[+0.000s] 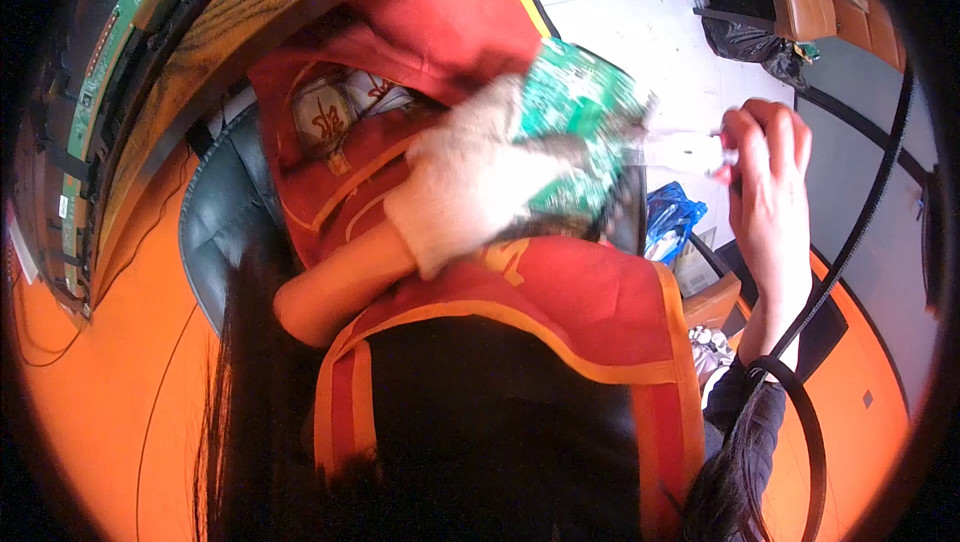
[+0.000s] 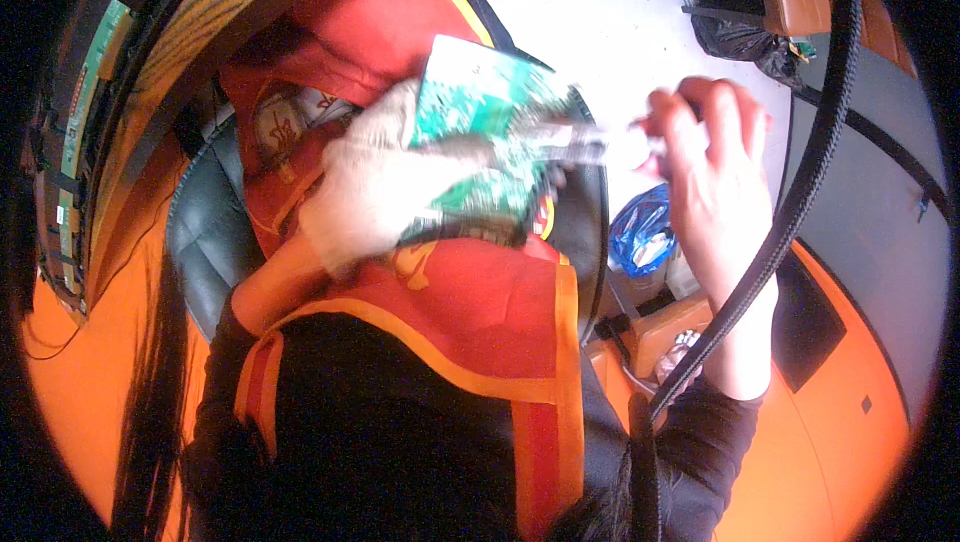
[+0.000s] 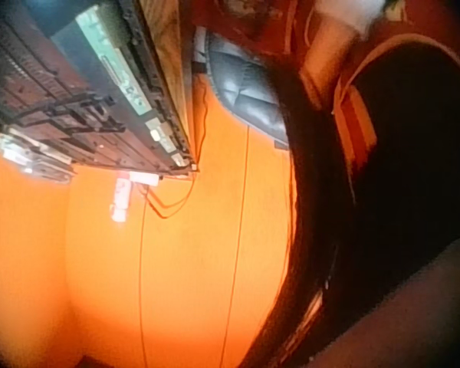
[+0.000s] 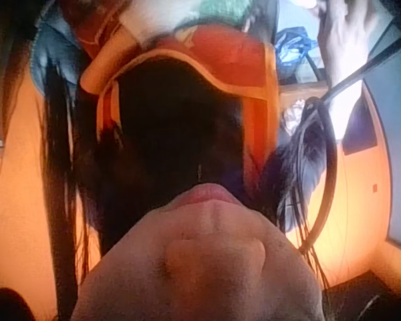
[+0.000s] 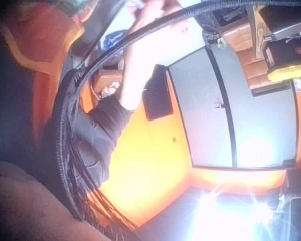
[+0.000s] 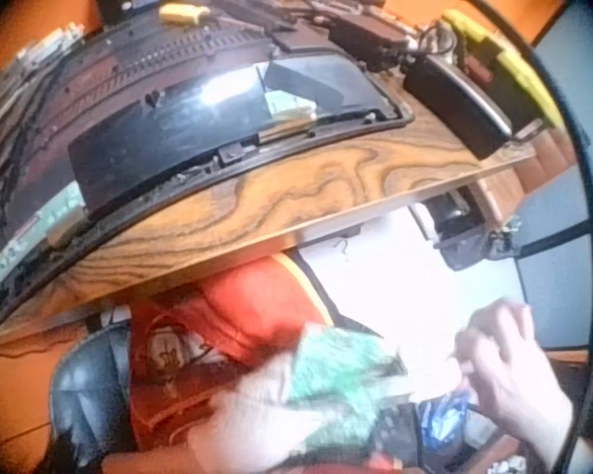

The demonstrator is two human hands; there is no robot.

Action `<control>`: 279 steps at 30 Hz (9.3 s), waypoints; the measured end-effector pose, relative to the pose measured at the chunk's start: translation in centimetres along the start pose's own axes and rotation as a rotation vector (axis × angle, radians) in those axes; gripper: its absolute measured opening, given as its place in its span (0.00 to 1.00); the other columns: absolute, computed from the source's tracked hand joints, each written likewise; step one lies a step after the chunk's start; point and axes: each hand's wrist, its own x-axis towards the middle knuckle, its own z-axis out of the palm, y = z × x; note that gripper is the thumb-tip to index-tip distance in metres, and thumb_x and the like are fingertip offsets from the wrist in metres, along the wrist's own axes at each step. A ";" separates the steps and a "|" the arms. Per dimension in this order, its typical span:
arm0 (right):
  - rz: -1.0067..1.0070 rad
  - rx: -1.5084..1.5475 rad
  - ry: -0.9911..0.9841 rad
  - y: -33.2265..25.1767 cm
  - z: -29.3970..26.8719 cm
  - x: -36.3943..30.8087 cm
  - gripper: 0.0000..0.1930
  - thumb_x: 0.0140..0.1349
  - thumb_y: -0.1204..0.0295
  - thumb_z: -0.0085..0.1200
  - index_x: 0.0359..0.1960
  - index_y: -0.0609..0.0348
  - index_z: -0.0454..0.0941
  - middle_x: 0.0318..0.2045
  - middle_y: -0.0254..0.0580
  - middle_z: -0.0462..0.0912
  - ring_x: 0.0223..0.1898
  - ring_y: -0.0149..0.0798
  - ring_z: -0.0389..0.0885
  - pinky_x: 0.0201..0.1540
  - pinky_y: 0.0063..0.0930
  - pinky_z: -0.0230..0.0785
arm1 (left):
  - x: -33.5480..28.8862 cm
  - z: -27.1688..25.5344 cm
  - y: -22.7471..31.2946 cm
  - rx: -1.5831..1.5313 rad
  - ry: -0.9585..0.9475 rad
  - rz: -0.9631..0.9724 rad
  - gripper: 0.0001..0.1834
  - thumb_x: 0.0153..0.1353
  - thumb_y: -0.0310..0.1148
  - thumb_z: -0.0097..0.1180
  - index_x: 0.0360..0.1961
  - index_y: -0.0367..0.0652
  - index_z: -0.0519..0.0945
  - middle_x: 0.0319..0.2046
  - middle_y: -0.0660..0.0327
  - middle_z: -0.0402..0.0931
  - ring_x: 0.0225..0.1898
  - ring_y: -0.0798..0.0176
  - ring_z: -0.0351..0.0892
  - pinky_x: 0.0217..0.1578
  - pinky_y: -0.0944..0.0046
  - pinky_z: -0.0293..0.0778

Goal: The person holds a green circuit board and uses pliers to remove small components from its surface. They wear a glove on the left hand while manipulating the board and tools. The person repeatedly targets different areas of the board, extracting parts with the pliers throughout the clip.

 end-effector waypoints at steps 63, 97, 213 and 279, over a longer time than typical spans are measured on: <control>0.258 1.627 -0.710 5.2 1.9 0.2 0.23 0.46 0.78 0.54 0.45 0.57 0.63 0.38 0.44 0.75 0.34 0.32 0.73 0.40 0.24 0.66 | 1.1 1.4 0.3 0.044 0.108 -0.094 0.19 0.53 0.26 0.61 0.48 0.42 0.75 0.38 0.60 0.80 0.38 0.65 0.80 0.41 0.65 0.76; -0.040 -0.037 0.026 1.2 2.2 1.5 0.36 0.42 0.84 0.60 0.58 0.49 0.69 0.47 0.44 0.71 0.50 0.46 0.71 0.48 0.37 0.72 | 0.8 1.6 0.0 -0.327 0.143 0.027 0.16 0.52 0.27 0.64 0.43 0.41 0.76 0.34 0.64 0.80 0.34 0.73 0.77 0.37 0.69 0.74; 0.514 2.303 -0.919 -0.2 2.6 -1.8 0.16 0.40 0.79 0.50 0.35 0.61 0.64 0.26 0.41 0.69 0.27 0.40 0.75 0.30 0.28 0.67 | 0.6 -0.2 -0.3 -0.184 0.163 -0.018 0.16 0.52 0.32 0.64 0.42 0.43 0.76 0.34 0.63 0.80 0.35 0.70 0.78 0.38 0.67 0.74; -0.076 -0.273 -0.038 4.2 0.6 3.8 0.23 0.48 0.76 0.60 0.46 0.61 0.67 0.39 0.50 0.71 0.42 0.51 0.73 0.45 0.41 0.69 | 1.7 0.0 1.6 0.182 0.016 0.067 0.20 0.53 0.48 0.60 0.43 0.48 0.77 0.37 0.61 0.81 0.41 0.58 0.79 0.47 0.59 0.68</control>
